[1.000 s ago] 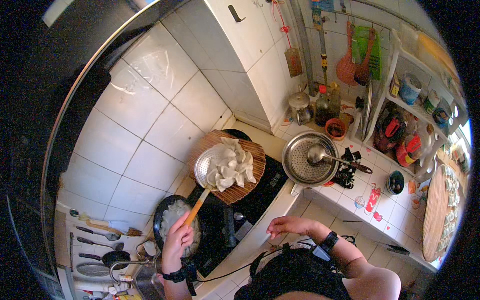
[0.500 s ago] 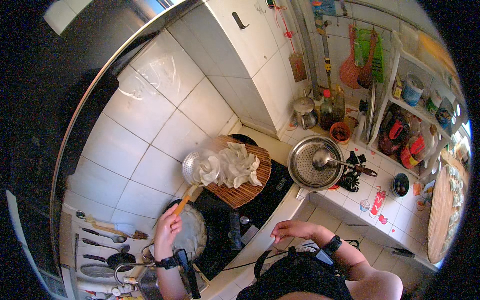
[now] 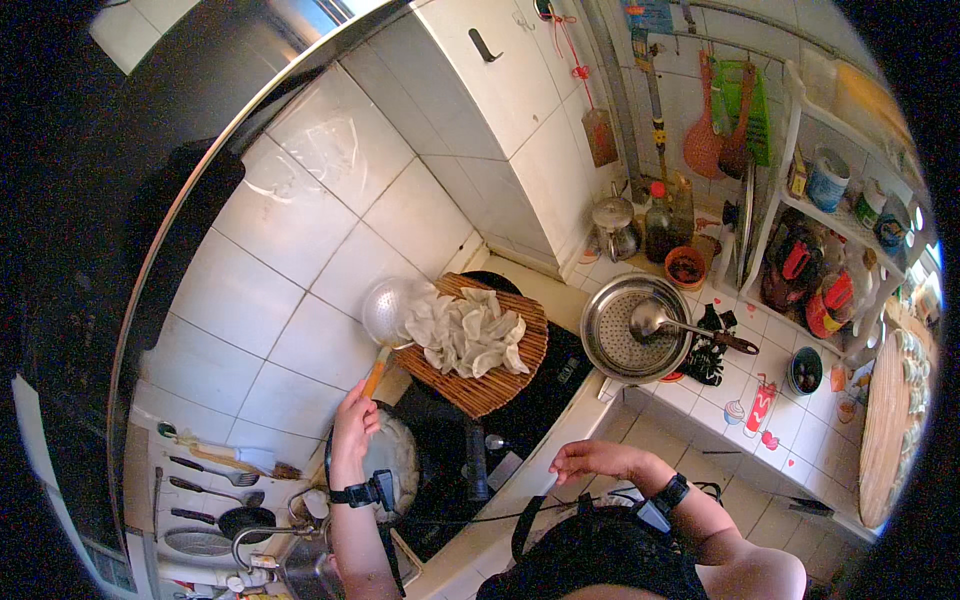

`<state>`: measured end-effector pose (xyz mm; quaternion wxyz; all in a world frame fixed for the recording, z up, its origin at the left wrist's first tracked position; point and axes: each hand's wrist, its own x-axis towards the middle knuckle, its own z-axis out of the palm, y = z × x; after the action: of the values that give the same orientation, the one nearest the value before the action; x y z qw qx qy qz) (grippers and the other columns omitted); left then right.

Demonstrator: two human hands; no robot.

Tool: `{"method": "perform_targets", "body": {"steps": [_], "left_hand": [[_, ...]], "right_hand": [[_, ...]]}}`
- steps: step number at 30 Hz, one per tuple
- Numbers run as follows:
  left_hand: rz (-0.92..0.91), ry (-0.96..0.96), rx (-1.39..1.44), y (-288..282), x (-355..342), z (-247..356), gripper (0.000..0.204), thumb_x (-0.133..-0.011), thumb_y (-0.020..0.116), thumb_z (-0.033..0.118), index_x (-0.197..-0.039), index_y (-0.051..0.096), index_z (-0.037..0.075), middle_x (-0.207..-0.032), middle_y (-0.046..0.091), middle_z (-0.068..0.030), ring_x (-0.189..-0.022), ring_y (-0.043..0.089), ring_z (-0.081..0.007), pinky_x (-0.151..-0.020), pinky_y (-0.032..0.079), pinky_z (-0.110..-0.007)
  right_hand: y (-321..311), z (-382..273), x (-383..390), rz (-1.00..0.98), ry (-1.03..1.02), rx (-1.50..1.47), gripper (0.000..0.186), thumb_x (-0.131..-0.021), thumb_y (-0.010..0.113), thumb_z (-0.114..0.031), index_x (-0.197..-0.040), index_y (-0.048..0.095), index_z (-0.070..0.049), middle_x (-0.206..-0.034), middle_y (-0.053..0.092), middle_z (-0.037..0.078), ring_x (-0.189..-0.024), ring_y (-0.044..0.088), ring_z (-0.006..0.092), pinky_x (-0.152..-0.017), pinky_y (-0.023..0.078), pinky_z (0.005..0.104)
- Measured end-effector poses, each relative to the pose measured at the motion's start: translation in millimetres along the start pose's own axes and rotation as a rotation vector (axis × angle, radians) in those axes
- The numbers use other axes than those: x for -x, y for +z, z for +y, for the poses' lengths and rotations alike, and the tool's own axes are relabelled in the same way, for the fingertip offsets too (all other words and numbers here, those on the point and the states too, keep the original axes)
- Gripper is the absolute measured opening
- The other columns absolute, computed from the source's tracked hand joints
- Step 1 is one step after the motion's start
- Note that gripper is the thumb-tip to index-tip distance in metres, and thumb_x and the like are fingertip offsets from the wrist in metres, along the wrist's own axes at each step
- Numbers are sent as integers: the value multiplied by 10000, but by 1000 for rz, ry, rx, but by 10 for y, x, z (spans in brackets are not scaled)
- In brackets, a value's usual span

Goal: The person uses a slotted spoon to scoop cooked dumplings out of a boiling pot and places them onto a tray. Then, they pick up uncooked dumplings from a board by hand and put them into the water in the pot.

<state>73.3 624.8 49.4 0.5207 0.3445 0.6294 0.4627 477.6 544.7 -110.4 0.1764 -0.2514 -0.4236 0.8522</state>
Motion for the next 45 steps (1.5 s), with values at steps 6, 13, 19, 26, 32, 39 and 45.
{"method": "perform_targets", "body": {"steps": [6, 13, 19, 26, 32, 39, 45], "left_hand": [[26, 8, 111, -211, 191, -95, 584, -929, 482, 39, -1482, 296, 63, -728, 430, 10, -541, 383, -62, -440, 305, -205], [95, -6, 113, -369, 363, -123, 554, -957, 478, 63, -1481, 298, 73, -739, 443, 0, -549, 393, -72, -445, 312, -209], [119, 20, 122, -311, 416, -125, 516, -966, 474, 78, -1460, 326, 42, -761, 459, -13, -544, 375, -67, -443, 304, -208], [158, 66, -206, -69, 215, -173, 523, -968, 456, 102, -1477, 336, 115, -747, 482, 1, -538, 410, -71, -454, 347, -228], [269, 146, -752, -2, 319, -204, 541, -967, 456, 88, -1486, 306, 99, -877, 579, -121, -652, 561, -204, -592, 471, -347], [376, 589, -1005, -54, 657, -440, 553, -949, 468, 51, -1478, 309, 83, -1391, 467, -241, -1190, 533, -365, -983, 423, -408], [533, 330, -573, -268, 1621, -636, 522, -952, 458, 32, -1460, 349, 67, -1460, 428, -174, -1315, 448, -302, -1061, 351, -342]], "right_hand": [[-8, 27, -49, -13, 12, 27, 278, -993, 543, -239, -1098, 575, 16, -1092, 620, 65, -999, 621, 147, -922, 475, 283], [-27, 42, -96, -36, 28, 50, 366, -988, 548, -312, -1151, 566, 15, -1081, 624, 61, -990, 622, 131, -946, 474, 267], [54, -56, -101, -38, 57, 13, 311, -984, 559, -280, -1106, 575, 7, -1060, 631, 63, -984, 621, 138, -911, 473, 273], [16, 24, -30, -12, 47, 17, 291, -987, 557, -257, -1111, 572, 6, -1017, 644, 60, -988, 626, 141, -925, 465, 281], [104, -170, 106, 16, 35, 39, 261, -988, 549, -277, -1101, 585, -44, -981, 676, 21, -906, 626, 57, -531, 412, 166], [166, -192, -65, -21, 122, 67, 272, -989, 541, -294, -1114, 588, -57, -996, 676, 16, -918, 626, 37, -438, 329, 153], [306, -175, -339, -110, 227, 83, 233, -955, 568, -162, -1117, 587, 4, -1083, 625, 69, -997, 636, 169, -946, 488, 296]]}}
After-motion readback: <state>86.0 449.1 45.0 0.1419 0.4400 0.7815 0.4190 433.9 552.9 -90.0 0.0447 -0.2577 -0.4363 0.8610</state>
